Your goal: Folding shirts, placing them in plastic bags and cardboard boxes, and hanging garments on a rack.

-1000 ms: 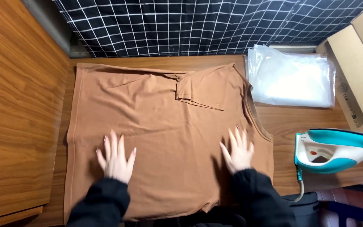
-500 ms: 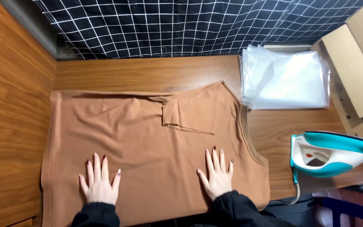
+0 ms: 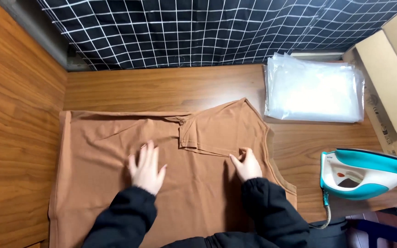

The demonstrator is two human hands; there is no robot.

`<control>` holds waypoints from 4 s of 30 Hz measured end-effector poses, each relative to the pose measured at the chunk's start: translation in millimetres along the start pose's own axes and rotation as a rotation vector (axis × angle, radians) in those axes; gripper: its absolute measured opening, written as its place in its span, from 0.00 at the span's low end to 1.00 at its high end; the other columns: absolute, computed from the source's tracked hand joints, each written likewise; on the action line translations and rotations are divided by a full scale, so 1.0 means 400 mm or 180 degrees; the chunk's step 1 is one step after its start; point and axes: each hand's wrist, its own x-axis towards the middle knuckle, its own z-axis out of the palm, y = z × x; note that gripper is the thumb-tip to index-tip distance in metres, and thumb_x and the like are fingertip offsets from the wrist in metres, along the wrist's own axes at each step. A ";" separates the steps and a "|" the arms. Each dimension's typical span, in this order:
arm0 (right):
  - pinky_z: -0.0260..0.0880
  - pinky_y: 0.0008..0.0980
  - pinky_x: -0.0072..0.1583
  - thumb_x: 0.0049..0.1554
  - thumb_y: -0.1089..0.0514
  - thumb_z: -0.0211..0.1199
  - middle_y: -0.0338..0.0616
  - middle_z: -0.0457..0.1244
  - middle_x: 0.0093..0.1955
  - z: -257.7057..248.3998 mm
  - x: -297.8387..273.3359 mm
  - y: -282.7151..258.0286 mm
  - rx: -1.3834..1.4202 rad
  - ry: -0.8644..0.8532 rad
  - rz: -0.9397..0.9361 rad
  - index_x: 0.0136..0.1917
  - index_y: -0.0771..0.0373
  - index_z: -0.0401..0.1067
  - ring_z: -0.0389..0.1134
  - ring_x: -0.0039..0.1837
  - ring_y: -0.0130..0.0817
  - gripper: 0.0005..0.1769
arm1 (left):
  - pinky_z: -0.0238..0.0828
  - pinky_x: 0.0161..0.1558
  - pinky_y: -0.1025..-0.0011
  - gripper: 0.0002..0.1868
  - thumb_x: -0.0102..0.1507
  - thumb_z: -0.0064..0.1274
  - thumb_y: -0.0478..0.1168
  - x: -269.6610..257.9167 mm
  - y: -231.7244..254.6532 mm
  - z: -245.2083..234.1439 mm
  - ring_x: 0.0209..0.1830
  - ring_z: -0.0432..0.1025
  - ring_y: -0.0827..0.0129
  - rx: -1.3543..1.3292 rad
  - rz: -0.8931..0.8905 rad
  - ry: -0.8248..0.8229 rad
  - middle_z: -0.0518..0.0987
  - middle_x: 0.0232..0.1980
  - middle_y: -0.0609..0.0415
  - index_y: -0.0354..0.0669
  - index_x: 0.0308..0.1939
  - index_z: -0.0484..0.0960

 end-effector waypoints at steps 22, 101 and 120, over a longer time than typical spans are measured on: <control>0.63 0.46 0.61 0.56 0.51 0.59 0.48 0.62 0.60 -0.035 0.535 -0.451 0.2769 -0.0112 -0.0282 0.58 0.61 0.70 0.64 0.60 0.45 0.19 | 0.56 0.55 0.53 0.14 0.56 0.48 0.54 0.767 0.095 0.065 0.63 0.55 0.69 -0.0683 -0.0277 0.0401 0.62 0.60 0.66 0.59 0.43 0.70; 0.69 0.34 0.47 0.37 0.48 0.68 0.30 0.63 0.43 -0.311 -0.267 0.123 -0.0499 0.0507 -0.1193 0.33 0.49 0.70 0.65 0.50 0.36 0.11 | 0.68 0.41 0.66 0.31 0.54 0.40 0.75 0.022 0.594 -0.053 0.42 0.73 0.63 -0.1366 0.0680 -0.1194 0.75 0.34 0.60 0.54 0.30 0.77; 0.67 0.42 0.53 0.46 0.51 0.65 0.40 0.58 0.60 -0.305 0.015 0.021 -0.0558 0.0399 -0.1790 0.66 0.47 0.60 0.61 0.61 0.44 0.35 | 0.72 0.47 0.64 0.11 0.46 0.54 0.45 -0.094 0.611 0.125 0.46 0.76 0.54 -0.1682 -0.0301 -0.2126 0.81 0.34 0.45 0.45 0.27 0.81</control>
